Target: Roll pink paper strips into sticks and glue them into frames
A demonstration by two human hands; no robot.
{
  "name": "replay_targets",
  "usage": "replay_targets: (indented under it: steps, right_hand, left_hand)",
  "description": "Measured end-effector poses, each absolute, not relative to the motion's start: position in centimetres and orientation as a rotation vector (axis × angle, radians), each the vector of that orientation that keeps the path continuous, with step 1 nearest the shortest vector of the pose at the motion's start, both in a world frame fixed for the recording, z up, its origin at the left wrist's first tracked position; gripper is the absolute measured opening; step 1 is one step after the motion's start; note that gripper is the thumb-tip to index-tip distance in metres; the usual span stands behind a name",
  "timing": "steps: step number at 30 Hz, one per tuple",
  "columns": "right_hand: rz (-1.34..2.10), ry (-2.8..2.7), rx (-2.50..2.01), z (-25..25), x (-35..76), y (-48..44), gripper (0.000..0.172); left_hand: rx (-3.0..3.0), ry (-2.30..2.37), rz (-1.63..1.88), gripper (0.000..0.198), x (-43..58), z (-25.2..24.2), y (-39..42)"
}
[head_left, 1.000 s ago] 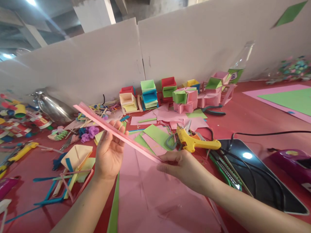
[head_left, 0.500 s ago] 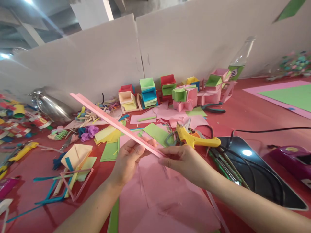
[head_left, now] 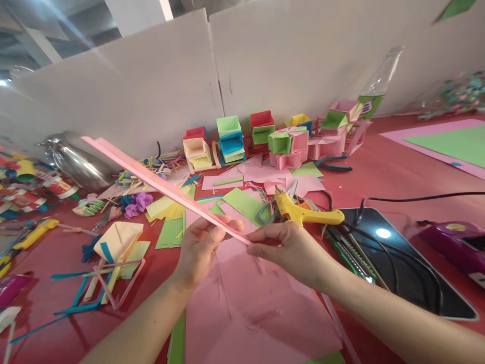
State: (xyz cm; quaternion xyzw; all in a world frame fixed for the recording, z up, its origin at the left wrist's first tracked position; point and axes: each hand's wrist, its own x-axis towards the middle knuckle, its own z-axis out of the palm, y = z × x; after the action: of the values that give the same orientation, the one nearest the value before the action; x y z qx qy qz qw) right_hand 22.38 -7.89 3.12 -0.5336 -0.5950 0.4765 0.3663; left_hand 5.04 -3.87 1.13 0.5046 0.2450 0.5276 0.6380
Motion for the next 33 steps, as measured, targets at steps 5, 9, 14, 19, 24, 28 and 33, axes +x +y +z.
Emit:
replay_targets:
  steps: [5, 9, 14, 19, 24, 28, 33]
  right_hand:
    - [1.205, -1.551, -1.400, 3.0, 22.3, -8.1, 0.019]
    - [1.197, -1.560, -1.403, 3.1, 22.3, -8.3, 0.018]
    - [1.205, -1.572, -1.406, 3.7, 22.3, -8.3, 0.016]
    - [1.130, -1.594, -1.443, 4.0, 22.3, -8.3, 0.016]
    - [1.174, -1.565, -1.470, 4.0, 22.3, -8.5, 0.017]
    - [1.181, -1.613, -1.447, 4.2, 22.3, -8.4, 0.022]
    - [1.094, -1.641, -1.447, 4.1, 22.3, -8.2, 0.023]
  left_hand:
    - [1.141, 0.618, 1.220, 0.013, 5.1, 1.2, -4.0]
    - [1.135, 0.619, 1.216, 0.009, 5.2, 1.2, -4.1]
    - [1.093, 0.629, 1.192, 0.011, 5.3, 0.9, -4.1]
    - [1.322, 0.693, 0.972, 0.017, 5.5, 1.1, -4.3]
    - [1.469, 0.806, 1.008, 0.011, 5.6, 1.6, -4.6]
    - [1.424, 0.852, 1.106, 0.012, 5.3, 1.3, -4.2]
    - [1.361, 0.894, 1.128, 0.013, 5.1, 0.9, -4.0]
